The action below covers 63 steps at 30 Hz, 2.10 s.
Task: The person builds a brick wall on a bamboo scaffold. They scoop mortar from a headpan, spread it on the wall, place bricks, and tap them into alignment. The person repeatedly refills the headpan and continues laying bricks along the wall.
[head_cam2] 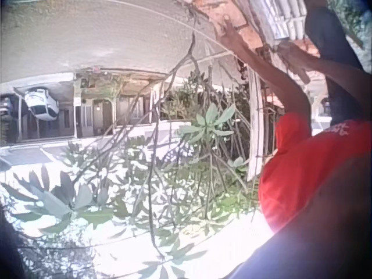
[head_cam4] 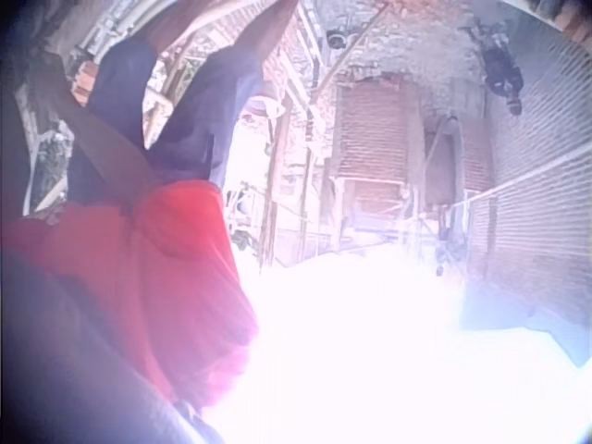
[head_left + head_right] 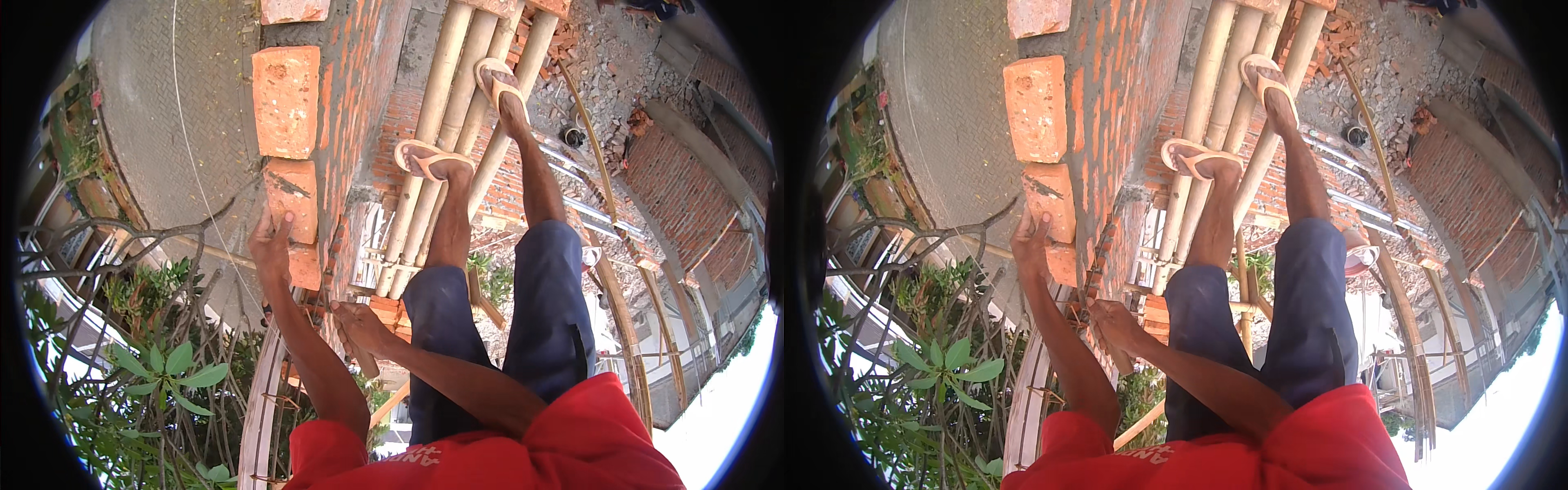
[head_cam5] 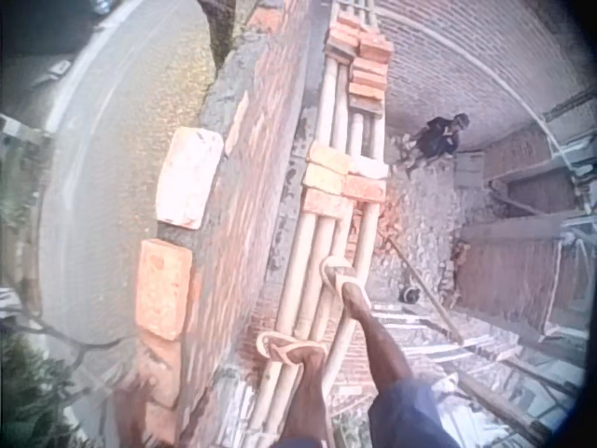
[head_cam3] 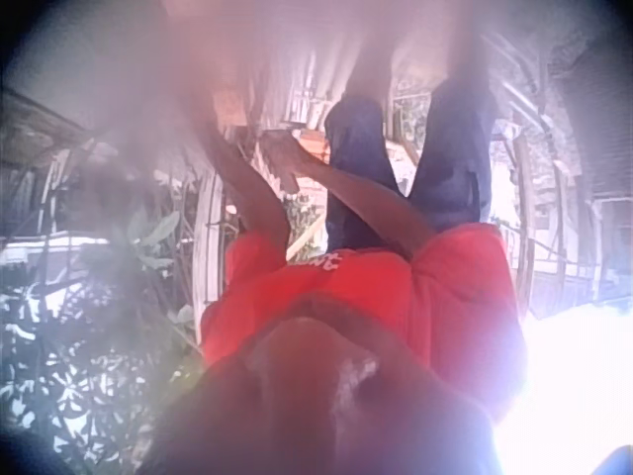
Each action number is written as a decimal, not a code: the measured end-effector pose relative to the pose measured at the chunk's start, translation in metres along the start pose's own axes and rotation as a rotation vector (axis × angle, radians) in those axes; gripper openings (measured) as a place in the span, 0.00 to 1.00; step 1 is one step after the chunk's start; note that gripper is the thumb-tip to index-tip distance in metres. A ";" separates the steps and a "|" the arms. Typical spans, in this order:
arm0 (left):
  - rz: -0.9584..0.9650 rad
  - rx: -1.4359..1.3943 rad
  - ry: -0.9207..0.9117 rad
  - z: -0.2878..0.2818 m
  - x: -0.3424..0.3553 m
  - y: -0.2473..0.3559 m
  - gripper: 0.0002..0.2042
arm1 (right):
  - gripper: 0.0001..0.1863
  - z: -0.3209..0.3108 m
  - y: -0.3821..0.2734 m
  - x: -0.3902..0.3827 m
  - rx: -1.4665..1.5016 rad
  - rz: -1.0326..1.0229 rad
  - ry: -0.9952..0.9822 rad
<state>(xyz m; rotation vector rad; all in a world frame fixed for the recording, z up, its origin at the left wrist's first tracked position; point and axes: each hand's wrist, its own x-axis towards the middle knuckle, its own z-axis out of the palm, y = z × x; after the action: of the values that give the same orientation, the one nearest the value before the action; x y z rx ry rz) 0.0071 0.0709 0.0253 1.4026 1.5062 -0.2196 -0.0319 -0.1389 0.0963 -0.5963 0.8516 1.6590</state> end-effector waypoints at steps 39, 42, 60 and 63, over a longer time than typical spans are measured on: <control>0.331 0.195 -0.283 0.389 0.042 0.194 0.26 | 0.14 -0.419 -0.626 0.023 -1.268 -0.988 1.256; 0.192 0.093 -0.300 0.412 0.061 0.153 0.28 | 0.19 -0.473 -0.677 0.038 -1.649 -1.212 1.366; 0.064 0.016 -0.388 0.489 0.075 0.119 0.26 | 0.31 -0.492 -0.645 0.044 -1.681 -1.049 1.253; 0.128 0.091 -0.369 0.491 0.068 0.138 0.28 | 0.36 -0.473 -0.633 0.021 -1.577 -0.758 1.190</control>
<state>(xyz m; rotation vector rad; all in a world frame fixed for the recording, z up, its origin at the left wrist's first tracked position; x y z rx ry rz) 0.3958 -0.1918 -0.1851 1.4334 1.1116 -0.4464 0.5532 -0.4258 -0.3518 -2.7078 -0.2437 0.8070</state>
